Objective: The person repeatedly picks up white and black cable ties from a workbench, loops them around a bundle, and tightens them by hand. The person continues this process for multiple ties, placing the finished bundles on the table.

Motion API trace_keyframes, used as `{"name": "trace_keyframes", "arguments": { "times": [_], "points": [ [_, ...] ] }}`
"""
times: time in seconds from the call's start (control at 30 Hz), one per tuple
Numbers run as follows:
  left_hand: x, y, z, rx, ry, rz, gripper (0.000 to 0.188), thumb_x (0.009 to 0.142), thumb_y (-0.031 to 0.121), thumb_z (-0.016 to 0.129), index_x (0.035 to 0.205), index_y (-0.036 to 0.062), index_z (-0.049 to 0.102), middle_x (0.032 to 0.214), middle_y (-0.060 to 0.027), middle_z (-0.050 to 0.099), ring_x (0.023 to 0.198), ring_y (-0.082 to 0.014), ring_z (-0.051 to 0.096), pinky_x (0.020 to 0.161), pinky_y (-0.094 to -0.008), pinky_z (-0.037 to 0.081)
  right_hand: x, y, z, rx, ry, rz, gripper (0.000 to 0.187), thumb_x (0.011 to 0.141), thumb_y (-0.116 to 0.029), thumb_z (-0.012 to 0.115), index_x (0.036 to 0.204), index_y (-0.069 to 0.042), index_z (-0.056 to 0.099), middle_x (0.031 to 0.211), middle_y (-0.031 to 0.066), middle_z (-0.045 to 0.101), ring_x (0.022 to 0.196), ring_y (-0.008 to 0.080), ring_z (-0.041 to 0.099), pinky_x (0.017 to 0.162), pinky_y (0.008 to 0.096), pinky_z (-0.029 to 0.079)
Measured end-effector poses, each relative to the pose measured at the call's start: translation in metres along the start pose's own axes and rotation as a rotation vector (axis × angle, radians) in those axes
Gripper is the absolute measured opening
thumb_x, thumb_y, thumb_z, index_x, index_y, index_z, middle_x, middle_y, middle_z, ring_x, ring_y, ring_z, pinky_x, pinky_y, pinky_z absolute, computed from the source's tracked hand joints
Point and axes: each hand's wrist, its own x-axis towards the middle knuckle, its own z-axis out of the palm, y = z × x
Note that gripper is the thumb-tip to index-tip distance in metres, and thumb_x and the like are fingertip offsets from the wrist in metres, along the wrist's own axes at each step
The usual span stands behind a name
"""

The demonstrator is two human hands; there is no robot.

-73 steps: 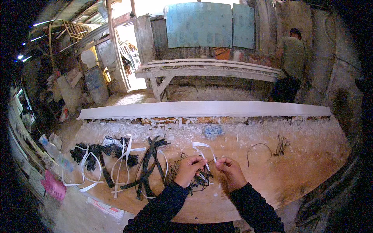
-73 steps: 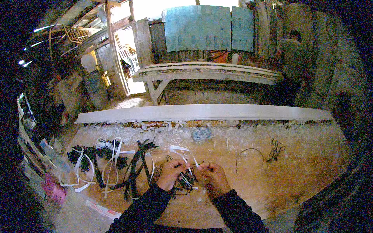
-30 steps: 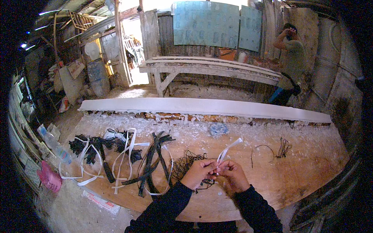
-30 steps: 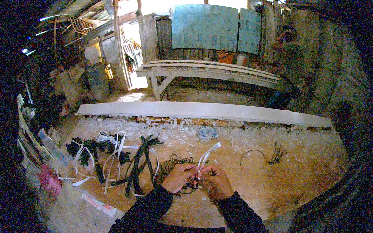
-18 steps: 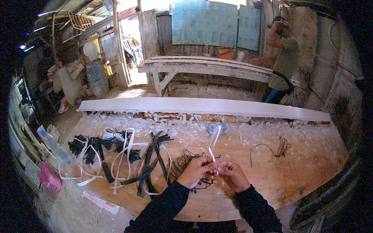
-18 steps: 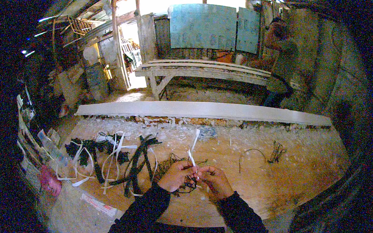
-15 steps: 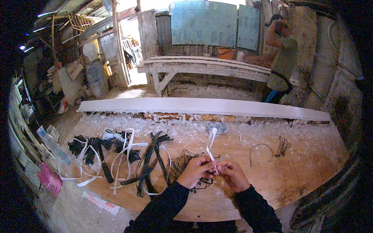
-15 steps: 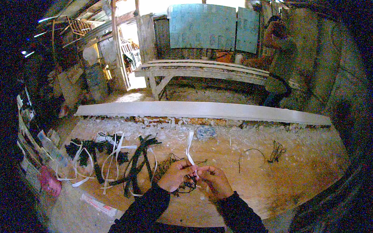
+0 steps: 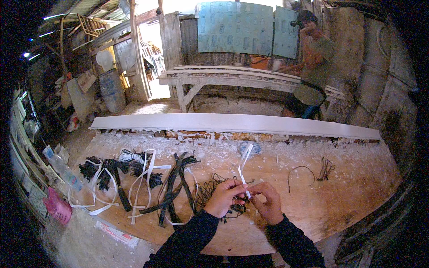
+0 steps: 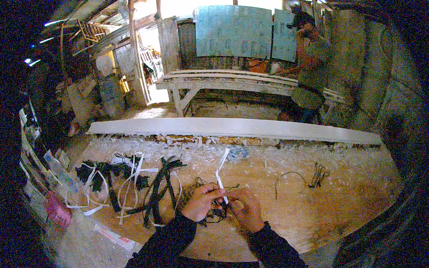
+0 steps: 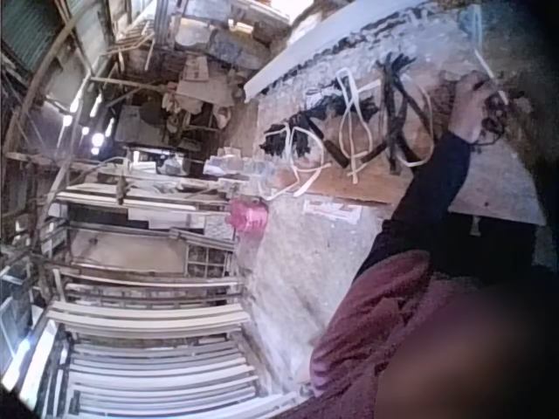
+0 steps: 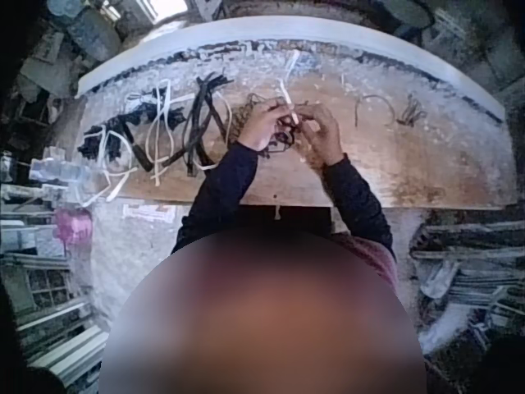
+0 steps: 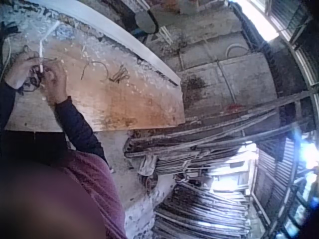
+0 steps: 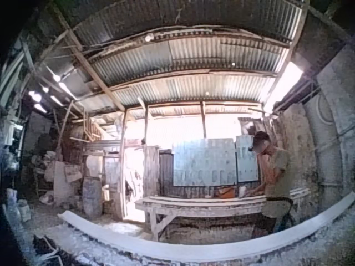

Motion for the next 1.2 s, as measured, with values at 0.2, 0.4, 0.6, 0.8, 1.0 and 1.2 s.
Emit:
{"name": "trace_keyframes", "arguments": {
  "times": [0.2, 0.4, 0.6, 0.8, 1.0, 1.2],
  "points": [
    [-0.003, 0.002, 0.004, 0.020, 0.009, -0.016, 0.013, 0.081, 0.017, 0.058, 0.084, 0.0053, 0.056, 0.073, -0.0003, 0.056, 0.066, -0.0083, 0.056, 0.054, -0.0210, 0.048, -0.003, -0.010, 0.001, -0.083, 0.022, 0.004, 0.011, 0.068, 0.000, 0.065, 0.078, -0.003, 0.060, 0.079, 0.0078, 0.059, 0.074, 0.0202, 0.056, 0.068, 0.0291, 0.044],
    [-0.002, 0.001, 0.004, -0.008, -0.025, 0.019, 0.013, 0.081, 0.018, 0.059, 0.083, 0.0057, 0.057, 0.074, 0.0003, 0.057, 0.067, -0.0071, 0.055, 0.056, -0.0205, 0.047, -0.006, -0.001, 0.006, 0.185, 0.144, 0.300, 0.007, 0.074, -0.007, 0.064, 0.079, -0.004, 0.060, 0.077, 0.0071, 0.061, 0.072, 0.0204, 0.059, 0.066, 0.0297, 0.046],
    [-0.002, -0.003, 0.006, 0.037, -0.023, 0.065, 0.011, 0.080, 0.016, 0.060, 0.083, 0.0057, 0.057, 0.074, 0.0003, 0.057, 0.067, -0.0075, 0.055, 0.055, -0.0193, 0.047, -0.002, -0.002, 0.004, 0.582, 0.067, 0.606, 0.008, 0.081, -0.011, 0.057, 0.079, -0.003, 0.055, 0.075, 0.0051, 0.059, 0.069, 0.0136, 0.055, 0.067, 0.0257, 0.044],
    [0.000, -0.006, 0.006, 0.085, -0.140, 0.191, 0.010, 0.082, 0.013, 0.058, 0.082, 0.0029, 0.055, 0.076, -0.0033, 0.058, 0.067, -0.0098, 0.057, 0.055, -0.0197, 0.047, 0.001, -0.008, -0.001, 1.110, 0.066, 0.927, 0.008, 0.080, -0.009, 0.058, 0.085, -0.005, 0.054, 0.075, 0.0053, 0.057, 0.068, 0.0152, 0.054, 0.063, 0.0277, 0.046],
    [-0.002, -0.006, 0.007, 0.015, -0.112, 0.142, 0.010, 0.082, 0.012, 0.056, 0.084, 0.0023, 0.054, 0.077, -0.0042, 0.058, 0.067, -0.0108, 0.058, 0.054, -0.0201, 0.047, 0.002, -0.009, 0.000, 1.074, 0.096, 0.902, 0.011, 0.076, -0.005, 0.061, 0.085, -0.004, 0.056, 0.078, 0.0068, 0.060, 0.070, 0.0152, 0.055, 0.064, 0.0269, 0.047],
    [-0.003, -0.002, 0.006, -0.012, -0.031, 0.091, 0.011, 0.082, 0.013, 0.057, 0.085, 0.0026, 0.054, 0.076, -0.0042, 0.058, 0.067, -0.0114, 0.058, 0.054, -0.0205, 0.048, 0.000, -0.015, 0.000, 0.836, 0.054, 0.763, 0.008, 0.074, -0.001, 0.061, 0.082, -0.002, 0.061, 0.075, 0.0070, 0.062, 0.067, 0.0151, 0.058, 0.062, 0.0269, 0.048]
  ]
}}
